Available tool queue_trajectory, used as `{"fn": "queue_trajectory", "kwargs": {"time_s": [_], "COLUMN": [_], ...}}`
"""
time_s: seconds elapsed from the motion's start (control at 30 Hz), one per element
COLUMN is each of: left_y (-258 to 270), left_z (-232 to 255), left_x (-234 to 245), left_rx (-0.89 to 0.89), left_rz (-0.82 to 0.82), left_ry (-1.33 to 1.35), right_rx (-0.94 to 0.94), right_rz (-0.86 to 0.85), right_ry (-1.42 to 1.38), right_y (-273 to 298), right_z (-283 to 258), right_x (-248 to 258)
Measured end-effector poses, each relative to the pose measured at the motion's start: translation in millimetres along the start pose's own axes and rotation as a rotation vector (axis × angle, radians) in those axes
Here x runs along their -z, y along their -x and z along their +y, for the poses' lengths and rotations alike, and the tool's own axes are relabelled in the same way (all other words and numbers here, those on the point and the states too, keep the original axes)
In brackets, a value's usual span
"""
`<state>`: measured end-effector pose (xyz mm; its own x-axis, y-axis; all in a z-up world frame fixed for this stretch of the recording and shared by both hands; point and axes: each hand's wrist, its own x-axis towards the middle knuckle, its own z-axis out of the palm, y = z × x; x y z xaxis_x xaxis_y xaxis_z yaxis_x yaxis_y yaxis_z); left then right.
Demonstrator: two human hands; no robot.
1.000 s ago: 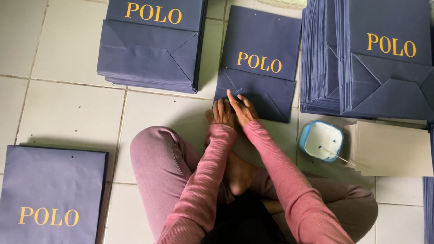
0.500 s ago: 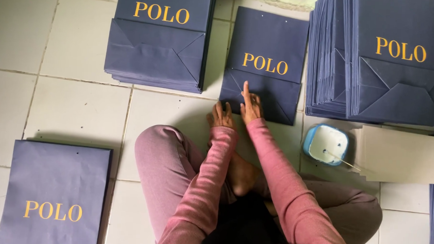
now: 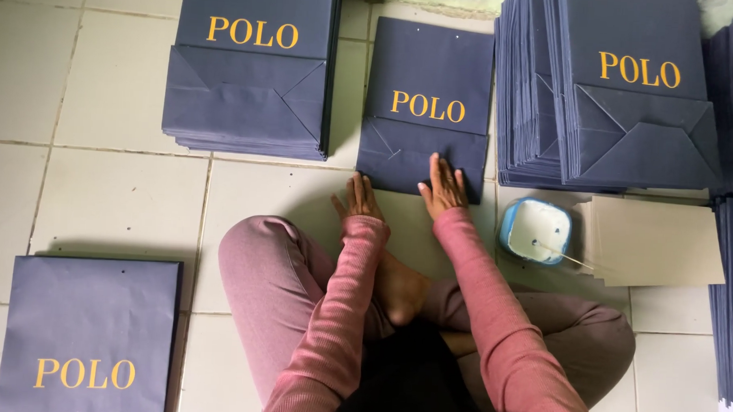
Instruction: Assembling the bottom of paper bags by folding and applying glue
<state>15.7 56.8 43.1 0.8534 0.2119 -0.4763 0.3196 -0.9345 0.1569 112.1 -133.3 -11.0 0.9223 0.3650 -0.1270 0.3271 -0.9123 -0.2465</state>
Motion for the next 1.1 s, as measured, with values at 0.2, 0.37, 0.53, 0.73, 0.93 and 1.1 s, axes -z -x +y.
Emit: {"fn": "queue_trajectory", "kwargs": {"time_s": [0.2,0.37,0.53,0.73,0.93,1.1], "left_y": [-1,-38,-60,-43,-60,-63], "left_z": [6,33,55,54,52,53], "left_x": [-5,-30,-70,-53,-86,-101], "left_rx": [0.015,-0.219,-0.342,-0.368,-0.331,-0.360], "left_rz": [-0.001,0.176,0.286,0.353,0.278,0.366], "left_ry": [-0.075,0.034,0.195,0.131,-0.036,-0.136], "right_rx": [-0.080,0.001,0.162,0.060,0.117,0.145], "right_rz": [0.076,0.130,0.136,-0.116,-0.170,-0.264], "right_ry": [0.097,0.240,0.321,0.244,0.178,0.224], "right_y": [-3,10,40,22,32,78], "right_z": [23,13,-6,-22,5,22], "right_x": [-23,-64,-71,-22,-24,5]}}
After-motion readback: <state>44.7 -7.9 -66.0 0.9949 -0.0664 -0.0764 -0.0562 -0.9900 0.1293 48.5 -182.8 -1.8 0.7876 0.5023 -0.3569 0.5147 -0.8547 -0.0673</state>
